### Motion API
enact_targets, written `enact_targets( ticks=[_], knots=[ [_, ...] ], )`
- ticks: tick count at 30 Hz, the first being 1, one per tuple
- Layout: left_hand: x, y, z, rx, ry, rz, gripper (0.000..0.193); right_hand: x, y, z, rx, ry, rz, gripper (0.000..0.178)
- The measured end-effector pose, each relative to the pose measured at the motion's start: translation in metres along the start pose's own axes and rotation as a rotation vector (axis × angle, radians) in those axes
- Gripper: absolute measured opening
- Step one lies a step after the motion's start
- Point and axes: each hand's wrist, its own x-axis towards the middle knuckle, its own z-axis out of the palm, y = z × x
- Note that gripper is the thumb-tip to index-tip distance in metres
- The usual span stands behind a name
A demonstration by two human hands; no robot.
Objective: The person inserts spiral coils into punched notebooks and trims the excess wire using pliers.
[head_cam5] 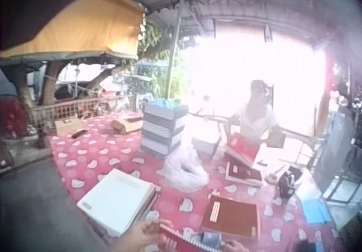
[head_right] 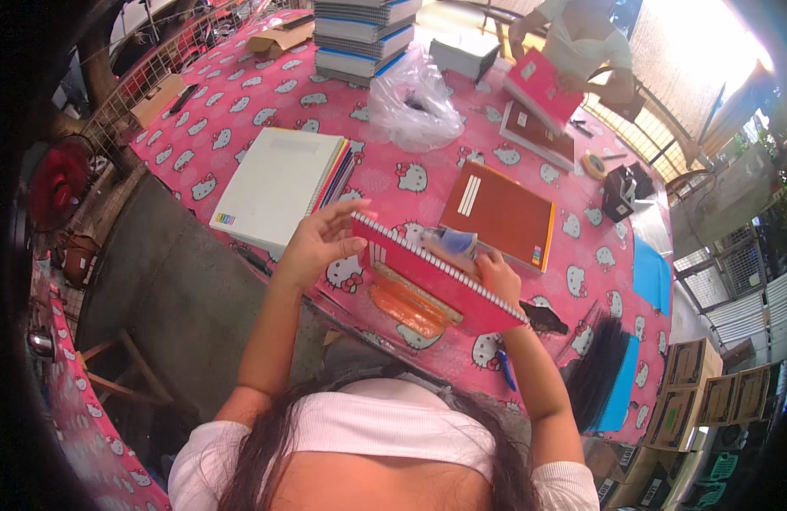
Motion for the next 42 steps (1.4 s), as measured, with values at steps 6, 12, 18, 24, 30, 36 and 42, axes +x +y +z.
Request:
enact_targets(
  ticks=[6, 12, 18, 24, 30, 36, 42],
  knots=[
    [0.038, -0.030, -0.023, -0.068, -0.153, 0.128, 0.021, -0.124, 0.018, -0.012, -0.095, -0.014, 0.168, 0.050],
    [0.060, -0.041, -0.012, -0.291, -0.194, -0.067, 0.015, -0.188, 0.001, 0.003, -0.238, 0.097, 0.257, 0.055],
    [0.041, -0.022, 0.047, 0.221, -0.030, 0.351, 0.019, -0.171, -0.090, -0.084, 0.284, 0.401, 0.210, 0.039],
    [0.011, -0.004, 0.110, 0.479, -0.128, 0.824, 0.024, -0.085, -0.163, -0.134, 0.259, 0.464, -0.080, 0.035],
    [0.009, -0.002, 0.119, 0.471, -0.197, 0.930, 0.019, -0.074, -0.168, -0.133, 0.231, 0.489, -0.076, 0.033],
    [0.004, 0.004, 0.117, 0.547, -0.318, 1.031, 0.017, -0.073, -0.117, -0.140, 1.502, -0.227, 0.249, 0.020],
    [0.007, 0.024, 0.106, 0.531, -0.193, 0.900, 0.018, -0.094, -0.125, -0.112, 1.297, 0.089, 0.238, 0.027]
  ],
)
